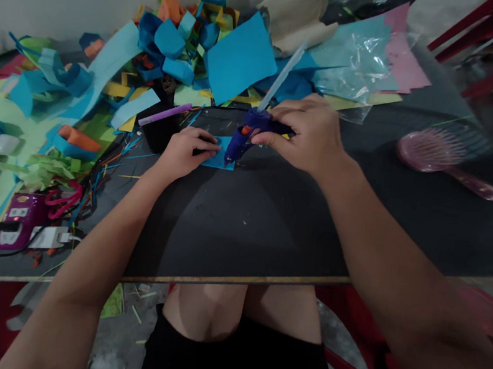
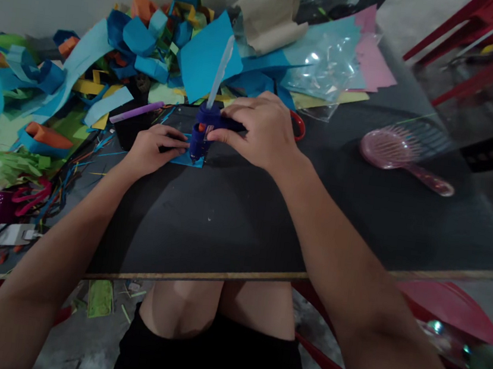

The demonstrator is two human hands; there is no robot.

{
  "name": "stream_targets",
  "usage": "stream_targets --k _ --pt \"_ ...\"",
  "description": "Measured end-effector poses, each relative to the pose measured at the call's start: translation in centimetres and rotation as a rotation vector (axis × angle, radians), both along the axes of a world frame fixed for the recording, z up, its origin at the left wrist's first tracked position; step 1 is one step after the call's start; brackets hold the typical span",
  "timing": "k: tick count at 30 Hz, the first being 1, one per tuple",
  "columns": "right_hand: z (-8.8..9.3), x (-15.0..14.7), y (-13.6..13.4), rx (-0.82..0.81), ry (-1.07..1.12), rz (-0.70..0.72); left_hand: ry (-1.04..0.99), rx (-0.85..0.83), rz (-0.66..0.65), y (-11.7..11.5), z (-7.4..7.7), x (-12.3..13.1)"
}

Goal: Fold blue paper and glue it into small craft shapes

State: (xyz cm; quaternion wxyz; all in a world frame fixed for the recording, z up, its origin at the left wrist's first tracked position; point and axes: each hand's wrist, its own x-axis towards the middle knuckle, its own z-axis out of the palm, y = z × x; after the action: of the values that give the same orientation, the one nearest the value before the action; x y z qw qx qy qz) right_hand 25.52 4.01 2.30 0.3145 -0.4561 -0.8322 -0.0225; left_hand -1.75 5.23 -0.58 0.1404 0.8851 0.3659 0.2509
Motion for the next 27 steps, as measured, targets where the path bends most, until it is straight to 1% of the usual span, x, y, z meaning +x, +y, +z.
stream_targets --k 4,9,13,18,22,27 --pt "-0.05 0.05 0.03 0.003 0.018 -0.018 -0.013 0.0 -0.01 0.05 -0.05 -0.01" --pt "-0.02 -0.15 -0.06 0.006 0.012 -0.002 -0.013 -0.002 -0.008 0.04 -0.08 -0.02" --pt "0.23 -0.12 -0.17 -0.012 -0.001 -0.041 -0.03 -0.002 -0.014 -0.03 -0.06 -0.04" --pt "0.33 -0.27 -0.21 -0.007 0.002 -0.01 -0.037 0.004 -0.011 0.03 -0.15 -0.02" --pt "0.42 -0.33 -0.21 0.005 0.013 -0.041 -0.025 -0.01 -0.003 -0.05 0.05 0.08" --pt "0.5 -0.34 -0.18 -0.031 0.013 -0.009 -0.024 -0.013 -0.003 -0.1 0.23 0.12"
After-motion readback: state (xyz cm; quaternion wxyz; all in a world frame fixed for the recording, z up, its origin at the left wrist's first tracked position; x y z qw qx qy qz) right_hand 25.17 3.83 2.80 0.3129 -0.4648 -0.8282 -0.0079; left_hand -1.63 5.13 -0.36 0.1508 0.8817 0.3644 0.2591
